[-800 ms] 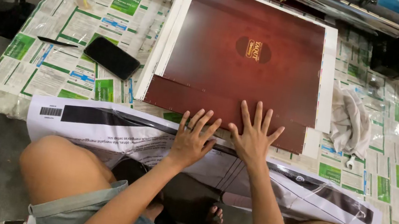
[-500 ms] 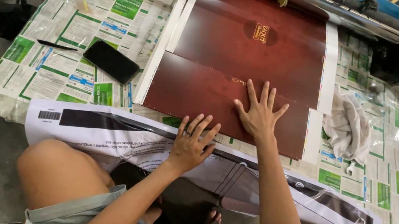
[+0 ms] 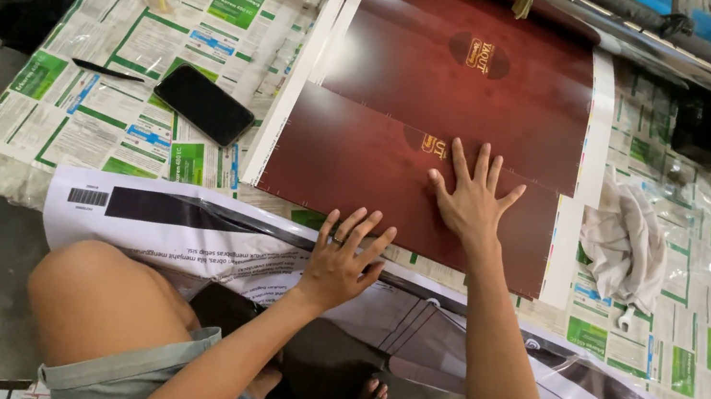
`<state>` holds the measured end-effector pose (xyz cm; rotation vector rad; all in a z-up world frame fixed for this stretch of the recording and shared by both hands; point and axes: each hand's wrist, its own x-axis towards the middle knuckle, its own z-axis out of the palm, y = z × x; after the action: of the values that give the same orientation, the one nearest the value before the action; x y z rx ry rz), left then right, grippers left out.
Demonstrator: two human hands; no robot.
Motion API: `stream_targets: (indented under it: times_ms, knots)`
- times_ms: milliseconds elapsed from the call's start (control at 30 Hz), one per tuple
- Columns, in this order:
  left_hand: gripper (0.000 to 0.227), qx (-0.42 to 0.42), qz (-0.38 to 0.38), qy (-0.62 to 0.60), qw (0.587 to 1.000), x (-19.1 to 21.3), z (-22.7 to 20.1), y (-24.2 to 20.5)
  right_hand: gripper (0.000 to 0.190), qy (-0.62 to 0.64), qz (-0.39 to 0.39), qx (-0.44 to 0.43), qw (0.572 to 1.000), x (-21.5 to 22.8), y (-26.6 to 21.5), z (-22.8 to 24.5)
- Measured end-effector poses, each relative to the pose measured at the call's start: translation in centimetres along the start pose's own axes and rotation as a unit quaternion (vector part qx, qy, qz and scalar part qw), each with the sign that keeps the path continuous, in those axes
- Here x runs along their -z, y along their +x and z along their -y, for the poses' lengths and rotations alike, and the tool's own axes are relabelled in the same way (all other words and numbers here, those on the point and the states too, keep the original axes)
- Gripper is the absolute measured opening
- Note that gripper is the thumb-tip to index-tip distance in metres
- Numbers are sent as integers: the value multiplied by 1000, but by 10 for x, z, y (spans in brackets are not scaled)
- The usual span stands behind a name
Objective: The person sits on the floor and repeatedly wipes a reddish-brown rectangular board with a white cloth. They smooth the surface with their hands and wipe it multiple times, occasionally picking up the cloth to continue cleaning.
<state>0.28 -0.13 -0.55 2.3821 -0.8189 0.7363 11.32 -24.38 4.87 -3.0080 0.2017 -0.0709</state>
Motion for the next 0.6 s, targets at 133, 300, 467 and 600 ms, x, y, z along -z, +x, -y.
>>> stream_targets:
  times_ms: [133, 300, 467, 600]
  knots:
    - [52, 4, -13, 3, 1000, 2, -1, 7, 78, 0, -1, -2, 1000, 3, 15, -1]
    - [43, 11, -26, 8, 1000, 11, -5, 21, 79, 5, 1, -1, 1000, -2, 29, -7]
    - [44, 2, -2, 15, 1000, 6, 3, 29, 81, 15, 7, -7, 1000, 4, 58, -8]
    - [35, -11, -34, -5, 999, 27, 4, 47, 86, 15, 17, -14, 1000, 0, 79, -12]
